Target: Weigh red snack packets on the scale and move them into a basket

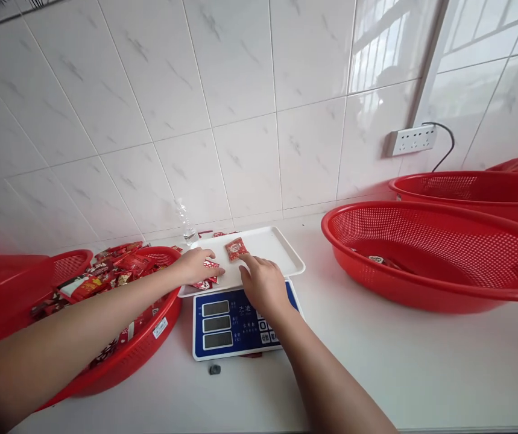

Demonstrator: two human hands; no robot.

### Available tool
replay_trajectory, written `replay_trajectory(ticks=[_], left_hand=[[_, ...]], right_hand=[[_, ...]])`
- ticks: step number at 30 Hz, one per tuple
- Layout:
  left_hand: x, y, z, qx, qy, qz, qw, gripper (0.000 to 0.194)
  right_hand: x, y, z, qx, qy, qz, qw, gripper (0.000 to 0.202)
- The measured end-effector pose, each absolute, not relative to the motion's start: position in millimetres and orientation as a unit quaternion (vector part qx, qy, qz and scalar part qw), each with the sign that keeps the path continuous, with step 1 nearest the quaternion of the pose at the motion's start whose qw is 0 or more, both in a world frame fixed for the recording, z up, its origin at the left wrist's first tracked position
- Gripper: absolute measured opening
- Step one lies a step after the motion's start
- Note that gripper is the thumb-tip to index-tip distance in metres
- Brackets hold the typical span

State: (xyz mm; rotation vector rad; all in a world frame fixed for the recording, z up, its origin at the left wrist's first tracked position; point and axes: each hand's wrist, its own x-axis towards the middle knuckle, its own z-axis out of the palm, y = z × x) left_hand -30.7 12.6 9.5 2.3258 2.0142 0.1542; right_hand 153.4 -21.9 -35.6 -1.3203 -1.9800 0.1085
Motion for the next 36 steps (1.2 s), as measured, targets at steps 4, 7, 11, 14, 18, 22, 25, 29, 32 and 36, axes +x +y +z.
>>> replay_trajectory(ticks=[4, 7, 11, 14, 18, 22, 25, 29, 32, 36], left_hand=[[-22, 8, 11, 0.714, 0.7, 0.017, 0.002, 0.062], [-20, 8, 11, 0.711, 0.704, 0.01, -0.006, 0.057], [-23, 11, 13, 0.723, 0.69, 0.03, 0.019, 0.047], [-22, 16, 16, 0.74, 0.67, 0.061, 0.024, 0.043], [-13, 33, 20, 0.773, 0.622, 0.122, 0.023, 0.041], [-3, 59, 17, 0.824, 0.547, 0.125, 0.084, 0.062], [3, 74, 13, 0.837, 0.527, 0.066, 0.13, 0.057], [7, 73, 12, 0.808, 0.562, 0.068, 0.166, 0.031], [5, 61, 15, 0.79, 0.579, 0.128, 0.156, 0.031], [-8, 43, 30, 0.776, 0.573, 0.223, 0.136, 0.036]], right_hand=[[153, -22, -35, -0.518, -0.771, 0.046, 0.369, 0.031], [152, -23, -36, -0.516, -0.77, 0.041, 0.374, 0.031], [152, -22, -36, -0.51, -0.77, 0.036, 0.381, 0.031], [152, -22, -36, -0.508, -0.769, 0.04, 0.385, 0.03], [153, -21, -37, -0.501, -0.764, 0.046, 0.404, 0.031], [153, -17, -39, -0.491, -0.756, 0.038, 0.432, 0.03], [153, -15, -40, -0.488, -0.752, 0.03, 0.442, 0.03], [154, -17, -39, -0.491, -0.754, 0.039, 0.435, 0.031], [155, -18, -37, -0.493, -0.755, 0.052, 0.43, 0.031], [156, -15, -40, -0.488, -0.752, 0.051, 0.44, 0.032]])
